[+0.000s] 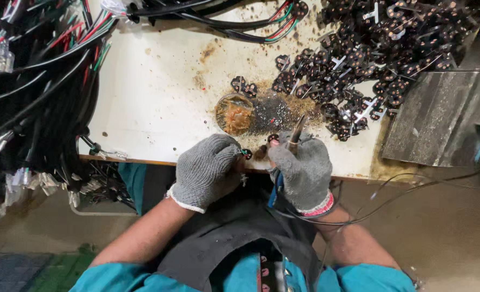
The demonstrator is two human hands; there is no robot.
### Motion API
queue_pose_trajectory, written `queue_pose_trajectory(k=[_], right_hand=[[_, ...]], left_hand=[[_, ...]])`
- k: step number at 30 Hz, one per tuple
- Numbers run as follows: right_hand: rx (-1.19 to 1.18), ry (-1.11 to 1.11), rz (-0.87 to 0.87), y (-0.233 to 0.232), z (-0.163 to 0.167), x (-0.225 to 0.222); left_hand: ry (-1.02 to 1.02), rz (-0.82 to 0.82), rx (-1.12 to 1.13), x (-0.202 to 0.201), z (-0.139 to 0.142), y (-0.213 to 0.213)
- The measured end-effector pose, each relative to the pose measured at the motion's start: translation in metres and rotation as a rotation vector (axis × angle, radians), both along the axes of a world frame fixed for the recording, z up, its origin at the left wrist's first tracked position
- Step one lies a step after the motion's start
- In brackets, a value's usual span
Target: The person solders wires onto small connector components at a workbench. They hold a wire and component in one hand, dip the wire into flux, and use a soldering iron with the other hand to solder the joint, placing finished pieces aside and repeating the cycle.
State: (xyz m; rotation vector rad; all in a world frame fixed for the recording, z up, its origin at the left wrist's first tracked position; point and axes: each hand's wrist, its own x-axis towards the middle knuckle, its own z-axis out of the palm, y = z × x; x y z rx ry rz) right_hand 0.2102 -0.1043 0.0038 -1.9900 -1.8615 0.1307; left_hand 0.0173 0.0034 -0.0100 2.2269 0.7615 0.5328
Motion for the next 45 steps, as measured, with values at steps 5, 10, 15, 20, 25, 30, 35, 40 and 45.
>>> queue_pose_trajectory(k=[5, 10, 15, 20, 25, 30, 35, 40, 45], right_hand=[[-0.272, 0.454, 0.017, -0.011, -0.008, 0.006], [0.160, -0.055, 0.162, -0.019, -0.012, 0.001], [0.233, 0.622, -0.197, -0.014, -0.022, -0.012], [0.227, 0.223, -0.045, -0.012, -0.007, -0.003], [-0.065, 0.491, -0.235, -0.017, 0.016, -0.018], [-0.037, 0.779, -0.208, -0.015, 0.004, -0.039], [-0.077, 0.783, -0.257, -0.014, -0.007, -0.043], [-0.086, 0.645, -0.207, -0.010, -0.009, -0.043], [-0.052, 0.557, -0.178, -0.012, -0.010, -0.041]], left_hand=[[-0.008, 0.016, 0.021, 0.000, -0.003, -0.001], [-0.041, 0.003, 0.056, 0.000, -0.004, -0.002], [-0.034, 0.009, 0.053, -0.001, -0.007, -0.003], [-0.038, 0.021, 0.074, 0.000, -0.007, -0.004], [-0.007, 0.028, 0.046, 0.001, -0.006, -0.003], [-0.015, 0.015, 0.040, -0.001, -0.007, -0.003], [-0.020, 0.033, 0.042, -0.001, -0.008, -0.004], [-0.016, 0.011, 0.034, -0.007, -0.016, -0.007], [-0.062, -0.049, 0.061, -0.020, -0.018, -0.008]])
